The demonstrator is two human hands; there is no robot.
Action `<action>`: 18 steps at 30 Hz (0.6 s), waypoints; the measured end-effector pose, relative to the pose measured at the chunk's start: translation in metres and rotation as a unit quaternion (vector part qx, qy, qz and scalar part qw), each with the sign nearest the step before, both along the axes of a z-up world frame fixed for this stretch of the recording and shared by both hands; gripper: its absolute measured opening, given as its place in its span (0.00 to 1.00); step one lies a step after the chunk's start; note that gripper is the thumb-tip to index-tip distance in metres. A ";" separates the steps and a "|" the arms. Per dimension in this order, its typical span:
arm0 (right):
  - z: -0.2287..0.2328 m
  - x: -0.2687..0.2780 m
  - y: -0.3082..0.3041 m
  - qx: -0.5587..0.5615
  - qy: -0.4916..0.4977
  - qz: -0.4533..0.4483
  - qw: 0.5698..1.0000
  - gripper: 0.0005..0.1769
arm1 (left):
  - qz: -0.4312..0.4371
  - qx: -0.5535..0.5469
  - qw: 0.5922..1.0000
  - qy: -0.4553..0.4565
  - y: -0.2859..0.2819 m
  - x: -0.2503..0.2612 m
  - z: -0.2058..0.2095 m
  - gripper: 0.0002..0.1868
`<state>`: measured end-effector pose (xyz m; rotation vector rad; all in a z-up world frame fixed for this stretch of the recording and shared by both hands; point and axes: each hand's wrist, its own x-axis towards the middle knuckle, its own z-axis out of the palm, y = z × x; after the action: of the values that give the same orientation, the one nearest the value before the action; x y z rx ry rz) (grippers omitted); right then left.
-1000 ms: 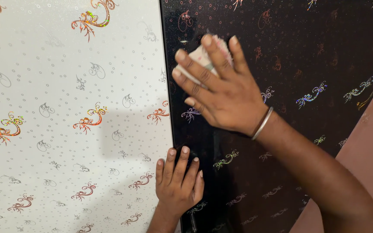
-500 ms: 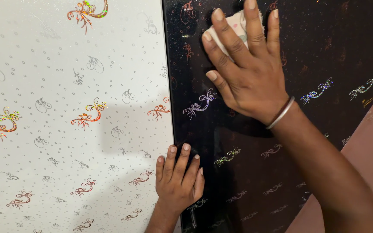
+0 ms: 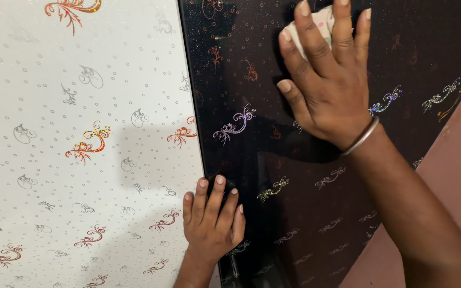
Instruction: The person wipes the surface of a wardrobe cabinet using a small cloth. They clean the white patterned door and the adjacent dark glossy door, moving the cloth across the surfaces in repeated strokes.
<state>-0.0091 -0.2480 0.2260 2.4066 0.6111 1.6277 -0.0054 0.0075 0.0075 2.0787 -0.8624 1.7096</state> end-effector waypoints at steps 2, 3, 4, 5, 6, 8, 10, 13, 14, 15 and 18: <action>-0.002 -0.001 -0.006 0.009 0.001 0.006 1.000 0.32 | -0.003 -0.001 1.000 -0.001 0.000 0.000 0.000 0.15; -0.002 -0.001 -0.009 0.014 0.001 0.009 1.000 0.32 | -0.002 -0.003 1.000 -0.002 0.000 0.000 0.001 0.15; -0.003 -0.002 -0.013 0.016 0.000 0.006 1.000 0.32 | 0.000 -0.004 1.000 -0.003 -0.001 0.000 0.001 0.15; -0.004 -0.001 -0.016 0.019 -0.001 0.003 1.000 0.32 | 0.001 -0.005 1.000 -0.004 -0.002 0.000 0.001 0.15; -0.005 -0.001 -0.019 0.021 -0.001 0.000 1.000 0.32 | 0.001 -0.005 1.000 -0.004 -0.002 0.000 0.001 0.15; -0.006 -0.001 -0.026 0.030 -0.006 0.004 1.000 0.31 | 0.001 -0.005 1.000 -0.003 -0.002 0.000 0.001 0.15; -0.007 -0.001 -0.033 0.043 -0.007 0.000 0.999 0.31 | 0.000 -0.006 1.000 -0.005 -0.003 0.000 0.001 0.15; -0.005 -0.003 -0.042 0.063 -0.006 -0.011 0.998 0.31 | -0.003 -0.005 1.000 -0.006 -0.003 -0.001 0.002 0.15; -0.003 -0.004 -0.045 0.065 -0.010 -0.013 0.998 0.32 | -0.005 -0.004 1.000 -0.007 -0.003 -0.001 0.003 0.15; -0.001 -0.005 -0.048 0.068 -0.013 -0.014 0.997 0.32 | -0.003 -0.004 1.000 -0.004 -0.003 -0.001 0.003 0.15; 0.003 -0.012 -0.056 0.099 -0.002 -0.016 0.995 0.32 | 0.000 -0.003 1.000 -0.002 -0.004 -0.002 0.003 0.15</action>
<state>-0.0210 -0.3038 0.2286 2.5344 0.4258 1.7556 -0.0077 0.0037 0.0101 2.0728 -0.8573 1.7138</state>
